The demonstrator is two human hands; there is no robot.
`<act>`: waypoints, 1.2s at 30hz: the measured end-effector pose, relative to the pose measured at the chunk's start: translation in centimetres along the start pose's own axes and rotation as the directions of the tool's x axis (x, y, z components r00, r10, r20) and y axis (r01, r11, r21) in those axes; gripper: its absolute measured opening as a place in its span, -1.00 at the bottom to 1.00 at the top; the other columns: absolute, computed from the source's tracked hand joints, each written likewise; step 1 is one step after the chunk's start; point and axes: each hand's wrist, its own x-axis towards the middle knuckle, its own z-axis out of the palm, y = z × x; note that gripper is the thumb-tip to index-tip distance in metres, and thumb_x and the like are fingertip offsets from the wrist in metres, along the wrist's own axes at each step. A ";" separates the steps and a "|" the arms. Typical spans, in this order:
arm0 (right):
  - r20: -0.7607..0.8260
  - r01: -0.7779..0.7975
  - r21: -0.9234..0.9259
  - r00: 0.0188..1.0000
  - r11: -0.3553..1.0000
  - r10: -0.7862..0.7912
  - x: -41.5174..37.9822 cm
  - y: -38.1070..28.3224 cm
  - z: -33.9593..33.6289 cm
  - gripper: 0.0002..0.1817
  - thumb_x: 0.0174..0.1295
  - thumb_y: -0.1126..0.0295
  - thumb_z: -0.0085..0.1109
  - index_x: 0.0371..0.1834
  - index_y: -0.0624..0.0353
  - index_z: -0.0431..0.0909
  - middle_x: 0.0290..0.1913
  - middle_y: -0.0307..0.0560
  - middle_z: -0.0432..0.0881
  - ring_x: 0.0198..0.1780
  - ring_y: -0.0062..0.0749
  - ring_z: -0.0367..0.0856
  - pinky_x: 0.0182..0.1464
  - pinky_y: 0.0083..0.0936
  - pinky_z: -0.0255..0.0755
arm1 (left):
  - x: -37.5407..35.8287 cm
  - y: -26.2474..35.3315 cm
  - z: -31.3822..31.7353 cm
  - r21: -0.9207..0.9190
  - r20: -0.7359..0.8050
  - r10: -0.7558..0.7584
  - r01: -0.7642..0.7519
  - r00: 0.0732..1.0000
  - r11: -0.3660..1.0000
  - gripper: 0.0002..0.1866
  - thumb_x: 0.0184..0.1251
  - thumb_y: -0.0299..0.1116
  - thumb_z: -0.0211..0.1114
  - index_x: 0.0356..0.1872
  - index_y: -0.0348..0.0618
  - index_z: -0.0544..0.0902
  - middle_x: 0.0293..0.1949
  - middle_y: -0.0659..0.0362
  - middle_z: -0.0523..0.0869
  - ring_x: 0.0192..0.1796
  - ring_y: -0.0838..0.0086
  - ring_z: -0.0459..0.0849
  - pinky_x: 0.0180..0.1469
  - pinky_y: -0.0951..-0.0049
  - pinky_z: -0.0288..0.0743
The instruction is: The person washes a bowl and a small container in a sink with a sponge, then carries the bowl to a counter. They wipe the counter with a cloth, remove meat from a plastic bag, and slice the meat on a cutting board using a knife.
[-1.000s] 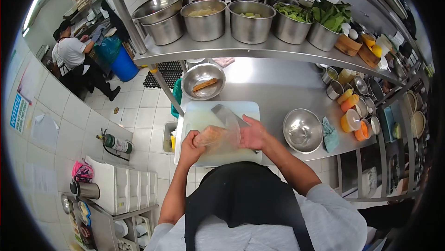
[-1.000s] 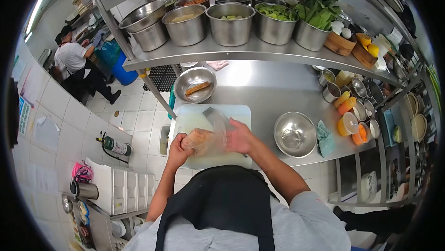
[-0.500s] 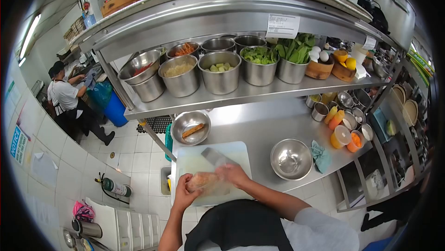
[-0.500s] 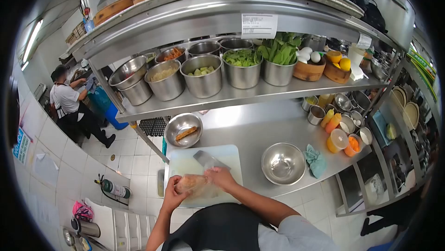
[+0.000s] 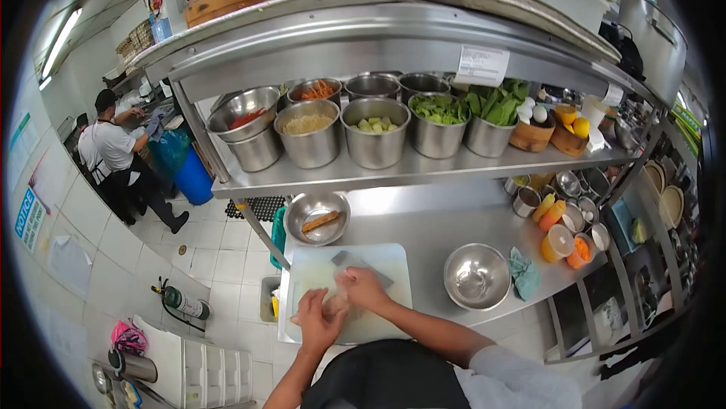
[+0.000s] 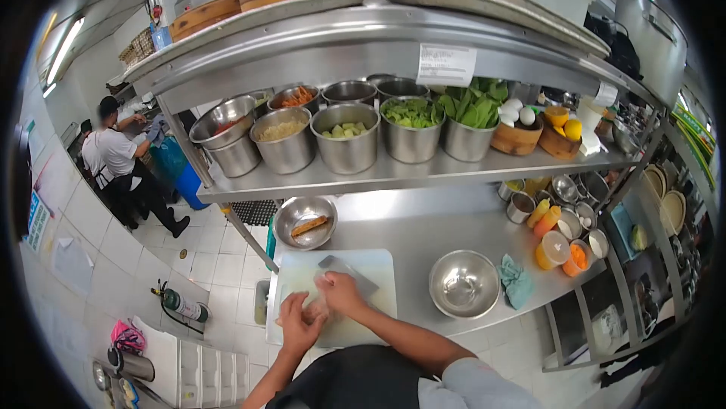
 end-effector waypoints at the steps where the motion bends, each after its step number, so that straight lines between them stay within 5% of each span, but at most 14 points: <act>1: -0.011 -0.056 0.062 0.998 0.996 0.057 0.3 1.2 0.2 -0.67 0.47 0.24 0.28 -0.34 0.31 0.61 -0.42 0.07 0.66 -0.45 -0.33 0.65 -0.32 -0.19 0.52 | -0.9 -0.2 0.1 0.041 -0.019 0.006 -0.005 1.000 0.999 -0.22 0.08 -0.17 0.66 0.34 -0.26 0.60 0.28 -0.14 0.61 0.38 -0.18 0.50 0.46 -0.07 0.38; 6: 0.169 -0.270 0.378 0.960 0.885 0.221 0.0 -2.1 2.0 -0.79 0.48 0.32 0.26 -0.15 0.29 0.71 -0.36 -0.17 0.74 -0.38 -0.56 0.67 -0.23 -0.40 0.62 | -2.4 0.3 2.7 0.272 0.190 -0.004 -0.049 0.982 0.961 -0.01 0.12 0.13 0.60 0.51 -0.22 0.45 0.41 -0.15 0.54 0.53 -0.26 0.36 0.60 -0.35 0.01; 7: 0.177 -0.237 0.346 0.967 0.908 0.185 -0.5 -2.6 3.0 -0.81 0.45 0.36 0.28 -0.14 0.29 0.70 -0.36 -0.16 0.74 -0.38 -0.55 0.67 -0.22 -0.40 0.63 | -2.8 -1.6 4.7 0.116 0.050 -0.010 0.004 0.999 0.993 -0.13 0.12 0.09 0.57 0.41 -0.19 0.57 0.49 -0.11 0.46 0.58 -0.20 0.33 0.52 -0.59 -0.12; 11: 0.334 0.050 0.057 0.940 0.997 -0.066 -0.6 -0.7 3.8 -0.82 0.20 0.53 0.36 -0.13 0.20 0.74 -0.26 -0.15 0.79 -0.23 -0.47 0.75 -0.09 -0.34 0.67 | -3.3 -8.0 7.2 -0.268 -0.146 -0.214 0.169 0.966 0.948 -0.45 0.39 -0.15 0.35 0.33 -0.20 0.67 0.31 -0.15 0.69 0.43 -0.09 0.57 0.60 -0.15 0.09; 12: 0.518 0.199 0.142 0.820 0.970 -0.244 1.4 2.5 3.5 -0.83 0.22 0.50 0.36 -0.12 0.13 0.76 -0.23 -0.13 0.80 -0.15 -0.45 0.78 0.03 -0.35 0.66 | -1.2 -5.4 4.6 -0.340 -0.110 -0.157 0.111 0.981 0.934 -0.51 0.45 -0.23 0.28 0.32 -0.24 0.68 0.22 -0.15 0.76 0.35 -0.06 0.65 0.55 0.01 0.24; 14: 0.501 0.581 -0.270 0.766 0.768 -0.403 1.9 1.1 0.2 -0.78 0.31 0.36 0.41 -0.03 0.15 0.77 -0.13 -0.08 0.82 -0.07 -0.30 0.79 0.11 -0.31 0.65 | -1.2 -5.7 3.4 -0.356 0.000 -0.340 0.318 0.940 0.879 -0.66 0.52 -0.25 0.28 0.09 -0.28 0.80 -0.17 0.04 0.77 -0.07 0.30 0.69 0.04 0.21 0.47; 15: 0.439 0.061 -0.165 0.898 0.984 0.018 1.4 -0.5 -2.3 -0.71 0.35 0.30 0.41 0.08 0.15 0.78 -0.01 -0.05 0.83 0.07 -0.24 0.78 0.17 -0.27 0.63 | -0.5 -4.2 1.5 -0.450 0.150 -0.482 0.493 0.863 0.744 -0.70 0.55 -0.25 0.30 -0.07 -0.29 0.86 -0.49 0.23 0.73 -0.41 0.60 0.65 -0.30 0.40 0.49; 16: 0.405 -0.044 -0.153 0.909 0.987 0.104 1.2 -0.4 -4.3 -0.65 0.36 0.29 0.42 0.15 0.19 0.76 0.12 -0.02 0.81 0.18 -0.29 0.76 0.24 -0.28 0.62 | -0.2 -3.2 1.3 -0.527 0.082 -0.487 0.453 0.870 0.720 -0.73 0.55 -0.26 0.32 -0.13 -0.26 0.87 -0.56 0.39 0.59 -0.47 0.76 0.47 -0.40 0.50 0.33; 18: 0.362 -0.012 -0.385 0.918 0.923 0.163 0.5 -0.5 -6.6 -0.59 0.35 0.32 0.43 0.22 0.23 0.73 0.25 -0.01 0.77 0.22 -0.31 0.74 0.27 -0.30 0.62 | -1.0 -5.3 2.2 -0.605 0.129 -0.517 0.480 0.846 0.634 -0.74 0.56 -0.27 0.30 -0.14 -0.24 0.86 -0.35 0.28 0.74 -0.30 0.62 0.59 -0.23 0.45 0.39; 20: 0.366 0.034 -0.205 0.929 0.978 0.044 -0.5 4.4 -5.3 -0.48 0.31 0.29 0.49 0.32 0.21 0.68 0.31 0.00 0.71 0.25 -0.25 0.71 0.29 -0.29 0.61 | -0.8 -6.5 2.8 -0.709 0.232 -0.566 0.536 0.791 0.458 -0.73 0.58 -0.29 0.24 -0.12 -0.26 0.83 -0.07 0.10 0.88 0.02 0.36 0.78 0.17 0.34 0.58; 26: 0.477 0.001 0.104 0.877 0.995 -0.051 0.2 4.1 -1.7 -0.11 0.18 0.29 0.59 0.62 0.07 0.41 0.43 0.03 0.55 0.36 -0.13 0.60 0.35 -0.21 0.57 | -1.0 -7.6 0.6 -0.832 0.261 -0.613 0.496 0.746 0.249 -0.69 0.58 -0.31 0.23 0.08 -0.37 0.72 0.08 0.05 0.81 0.17 0.34 0.73 0.35 0.30 0.50; 29: 0.478 0.177 0.107 0.853 0.978 -0.207 -1.1 0.4 -1.6 -0.10 0.20 0.34 0.56 0.64 0.07 0.37 0.38 0.04 0.57 0.35 -0.09 0.60 0.36 -0.21 0.55 | -1.7 -9.1 -0.4 -0.820 0.205 -0.650 0.491 0.732 0.295 -0.61 0.53 -0.25 0.31 0.17 -0.36 0.67 0.11 0.06 0.79 0.18 0.33 0.73 0.32 0.29 0.53; 31: 0.468 0.332 0.070 0.822 0.941 -0.325 -1.7 -0.4 -1.0 -0.14 0.22 0.32 0.53 0.63 0.08 0.39 0.33 0.03 0.61 0.33 -0.06 0.62 0.35 -0.22 0.55 | -1.1 -5.7 -3.2 -0.538 0.218 -0.520 0.546 0.826 0.642 -0.56 0.45 -0.26 0.41 0.20 -0.36 0.65 0.12 0.05 0.78 0.18 0.34 0.73 0.30 0.28 0.55; 36: 0.460 0.485 -0.084 0.794 0.870 -0.398 -2.1 -0.6 0.4 -0.27 0.32 0.24 0.41 0.57 0.10 0.46 0.26 0.06 0.66 0.26 0.06 0.65 0.29 -0.15 0.57 | -1.6 -2.8 -2.9 -0.304 0.004 -0.261 0.250 0.965 0.919 -0.49 0.15 -0.45 0.64 0.14 -0.31 0.69 -0.02 0.09 0.81 0.08 0.41 0.75 0.15 0.34 0.63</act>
